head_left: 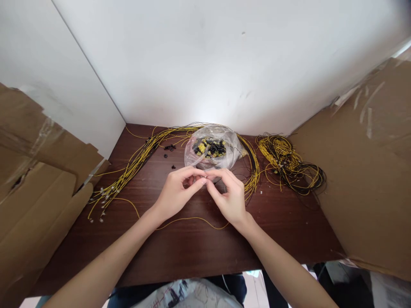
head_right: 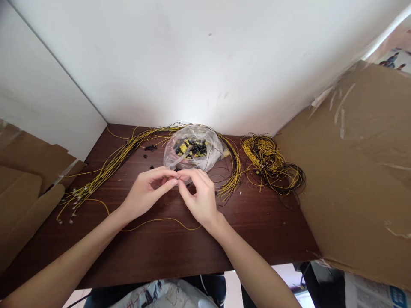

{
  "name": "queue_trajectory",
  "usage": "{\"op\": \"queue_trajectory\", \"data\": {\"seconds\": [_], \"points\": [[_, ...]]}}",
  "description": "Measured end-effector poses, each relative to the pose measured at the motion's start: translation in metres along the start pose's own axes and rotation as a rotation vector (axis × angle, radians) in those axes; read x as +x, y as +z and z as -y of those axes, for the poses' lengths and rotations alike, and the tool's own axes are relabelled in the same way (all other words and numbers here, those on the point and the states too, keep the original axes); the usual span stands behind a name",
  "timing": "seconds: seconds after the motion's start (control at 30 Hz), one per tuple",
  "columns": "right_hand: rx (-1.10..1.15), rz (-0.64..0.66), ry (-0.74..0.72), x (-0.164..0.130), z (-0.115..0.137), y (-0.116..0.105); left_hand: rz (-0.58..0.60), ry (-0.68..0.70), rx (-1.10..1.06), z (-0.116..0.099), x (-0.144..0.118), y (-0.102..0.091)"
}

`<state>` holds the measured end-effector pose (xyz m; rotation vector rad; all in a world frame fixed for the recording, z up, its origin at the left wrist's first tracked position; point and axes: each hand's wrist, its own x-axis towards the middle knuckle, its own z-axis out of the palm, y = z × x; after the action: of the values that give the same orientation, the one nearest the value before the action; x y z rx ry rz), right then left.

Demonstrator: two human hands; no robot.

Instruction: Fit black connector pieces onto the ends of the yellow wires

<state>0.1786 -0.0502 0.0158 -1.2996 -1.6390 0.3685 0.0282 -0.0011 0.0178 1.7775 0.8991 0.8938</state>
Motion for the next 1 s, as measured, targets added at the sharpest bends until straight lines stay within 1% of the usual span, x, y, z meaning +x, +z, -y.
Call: {"op": "queue_trajectory", "data": {"seconds": [0.1,0.2,0.33,0.43,0.5,0.6,0.7,0.87,1.0], "points": [[0.088,-0.024,0.056,0.002,0.0,-0.001,0.012,0.015,0.067,-0.001,0.002,-0.005],[0.091,-0.034,0.052,0.006,-0.002,-0.006,-0.023,-0.015,0.035,-0.003,0.004,-0.008],[0.049,-0.011,0.016,0.012,-0.006,-0.016,-0.129,-0.152,-0.154,-0.002,0.007,-0.012],[0.009,0.05,0.003,0.015,-0.012,-0.02,-0.215,-0.257,-0.332,0.001,0.009,-0.015],[-0.013,0.096,0.003,0.015,-0.016,-0.02,-0.241,-0.305,-0.467,0.003,0.01,-0.016],[-0.028,0.142,0.009,0.014,-0.019,-0.018,-0.244,-0.336,-0.632,0.004,0.011,-0.017],[-0.04,0.18,0.025,0.012,-0.02,-0.015,-0.23,-0.343,-0.736,0.004,0.012,-0.016],[-0.056,0.186,0.053,0.011,-0.019,-0.013,-0.211,-0.391,-0.866,0.004,0.012,-0.016],[-0.043,0.197,0.079,0.01,-0.017,-0.011,-0.187,-0.429,-0.907,0.003,0.012,-0.016]]}}
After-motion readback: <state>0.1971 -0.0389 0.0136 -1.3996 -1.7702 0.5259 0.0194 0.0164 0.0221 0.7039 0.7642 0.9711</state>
